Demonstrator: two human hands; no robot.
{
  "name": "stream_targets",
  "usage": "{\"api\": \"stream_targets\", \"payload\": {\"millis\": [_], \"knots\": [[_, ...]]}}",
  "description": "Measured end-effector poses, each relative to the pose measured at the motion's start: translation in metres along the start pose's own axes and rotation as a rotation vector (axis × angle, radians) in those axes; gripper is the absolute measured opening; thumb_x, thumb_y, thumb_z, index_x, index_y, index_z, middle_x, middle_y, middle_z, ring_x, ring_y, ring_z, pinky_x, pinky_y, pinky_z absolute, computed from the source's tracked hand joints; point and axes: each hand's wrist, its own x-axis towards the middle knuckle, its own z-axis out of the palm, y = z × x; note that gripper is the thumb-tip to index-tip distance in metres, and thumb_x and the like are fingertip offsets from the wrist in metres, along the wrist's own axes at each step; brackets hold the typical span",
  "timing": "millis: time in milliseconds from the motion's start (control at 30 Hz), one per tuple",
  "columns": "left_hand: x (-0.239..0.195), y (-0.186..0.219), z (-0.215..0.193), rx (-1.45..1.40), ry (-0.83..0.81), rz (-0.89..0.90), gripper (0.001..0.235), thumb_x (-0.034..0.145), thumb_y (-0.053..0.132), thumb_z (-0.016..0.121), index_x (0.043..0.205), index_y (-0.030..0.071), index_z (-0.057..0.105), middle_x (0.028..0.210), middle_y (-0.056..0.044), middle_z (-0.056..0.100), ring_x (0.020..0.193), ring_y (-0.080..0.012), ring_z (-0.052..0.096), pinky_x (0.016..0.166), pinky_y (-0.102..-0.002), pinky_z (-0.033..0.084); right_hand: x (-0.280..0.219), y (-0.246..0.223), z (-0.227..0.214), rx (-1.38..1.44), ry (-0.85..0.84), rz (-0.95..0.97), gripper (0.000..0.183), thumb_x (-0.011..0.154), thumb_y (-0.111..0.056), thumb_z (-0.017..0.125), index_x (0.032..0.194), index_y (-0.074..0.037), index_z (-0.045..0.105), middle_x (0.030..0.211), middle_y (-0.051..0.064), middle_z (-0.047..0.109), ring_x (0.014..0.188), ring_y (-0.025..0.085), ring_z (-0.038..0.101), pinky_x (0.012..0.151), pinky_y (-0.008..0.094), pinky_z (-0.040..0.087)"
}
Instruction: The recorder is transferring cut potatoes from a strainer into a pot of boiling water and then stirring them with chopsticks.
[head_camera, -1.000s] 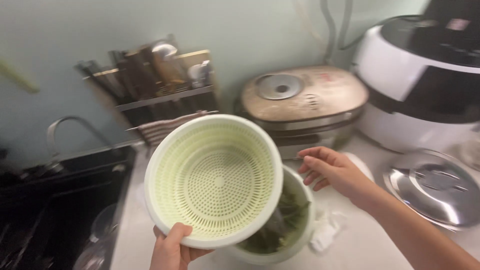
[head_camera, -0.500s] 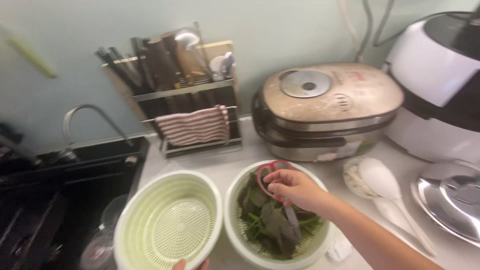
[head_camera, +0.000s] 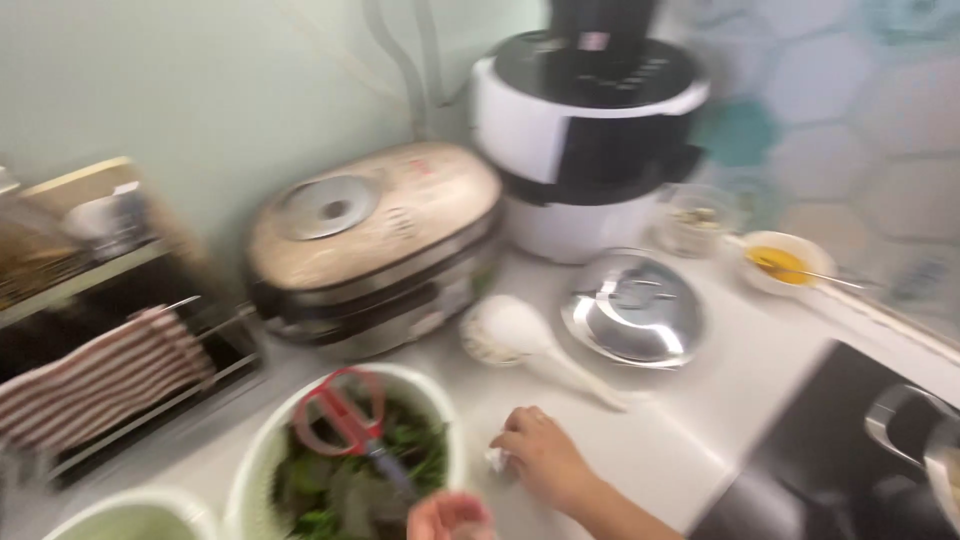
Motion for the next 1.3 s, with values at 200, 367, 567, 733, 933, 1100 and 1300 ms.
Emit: {"api": "stream_targets", "payload": {"millis": [200, 367, 567, 733, 933, 1100, 1300], "knots": [[-0.03, 0.209, 0.144, -0.004, -0.658, -0.495, 0.058, 0.074, 0.025, 0.051, 0.127, 0.008, 0.037, 0.127, -0.012, 0.041, 0.119, -0.0268, 0.041, 0.092, -0.041, 0.039, -0.071, 0.002, -0.114, 0.246, 0.486, 0.192, 0.006, 0.08, -0.009, 0.053, 0.081, -0.007, 0.047, 0.07, 0.008, 0.062, 0.06, 0.025, 0.058, 0.056, 0.036, 0.044], [-0.105, 0.286, 0.229, -0.206, -1.07, -0.989, 0.078, 0.077, 0.062, 0.027, 0.137, 0.012, 0.037, 0.143, -0.011, 0.042, 0.126, -0.0258, 0.045, 0.099, -0.04, 0.036, -0.131, 0.025, -0.189, -0.214, 0.854, 0.163, 0.016, 0.084, -0.019, 0.047, 0.075, -0.006, 0.048, 0.073, 0.011, 0.052, 0.065, 0.028, 0.046, 0.059, 0.038, 0.038], [-0.17, 0.285, 0.299, -0.359, -0.971, -1.194, 0.041, 0.092, 0.029, 0.035, 0.127, 0.01, 0.046, 0.111, -0.027, 0.059, 0.097, -0.0297, 0.056, 0.084, -0.035, 0.045, -0.229, 0.046, -0.24, -0.31, 0.54, 0.295, 0.046, 0.082, -0.018, 0.035, 0.118, 0.006, 0.048, 0.137, 0.018, 0.038, 0.135, 0.028, 0.015, 0.096, 0.065, -0.017], [-0.156, 0.226, 0.355, -0.602, -1.043, -0.762, 0.02, 0.094, 0.021, 0.045, 0.106, 0.005, 0.047, 0.06, 0.002, 0.032, 0.052, -0.0081, 0.032, 0.047, -0.023, 0.032, -0.343, 0.06, -0.281, -0.217, 0.617, 0.548, 0.045, 0.078, -0.009, 0.05, 0.121, -0.02, 0.058, 0.143, 0.002, 0.035, 0.132, 0.019, 0.025, 0.101, 0.054, -0.017], [-0.15, 0.21, 0.361, -0.081, -1.251, -0.494, 0.065, 0.087, 0.066, 0.017, 0.049, 0.014, 0.025, 0.043, 0.002, 0.02, 0.036, -0.01, 0.017, 0.035, -0.025, 0.01, -0.43, 0.108, -0.214, -0.631, 0.448, 0.54, 0.1, 0.034, -0.041, 0.09, 0.125, -0.038, 0.052, 0.137, 0.002, 0.034, 0.127, 0.022, 0.026, 0.106, 0.058, -0.007], [-0.16, 0.154, 0.378, 0.382, -1.31, -0.096, 0.066, 0.086, 0.061, 0.027, 0.048, 0.012, 0.05, 0.037, -0.004, 0.036, 0.035, -0.0166, 0.04, 0.04, -0.026, 0.034, -0.396, 0.135, -0.218, -0.656, 0.624, 0.451, 0.015, 0.071, -0.039, 0.063, 0.067, -0.025, 0.062, 0.083, -0.007, 0.056, 0.084, 0.012, 0.054, 0.094, 0.042, 0.03], [-0.177, 0.175, 0.353, 0.421, -1.234, 0.013, 0.026, 0.081, 0.027, 0.059, 0.102, 0.012, 0.058, 0.06, -0.008, 0.057, 0.051, -0.0194, 0.053, 0.046, -0.029, 0.043, -0.391, 0.159, -0.268, 0.001, 0.748, 0.823, 0.016, 0.077, -0.036, 0.064, 0.077, -0.024, 0.074, 0.072, -0.004, 0.071, 0.073, 0.015, 0.068, 0.076, 0.031, 0.05]]}}
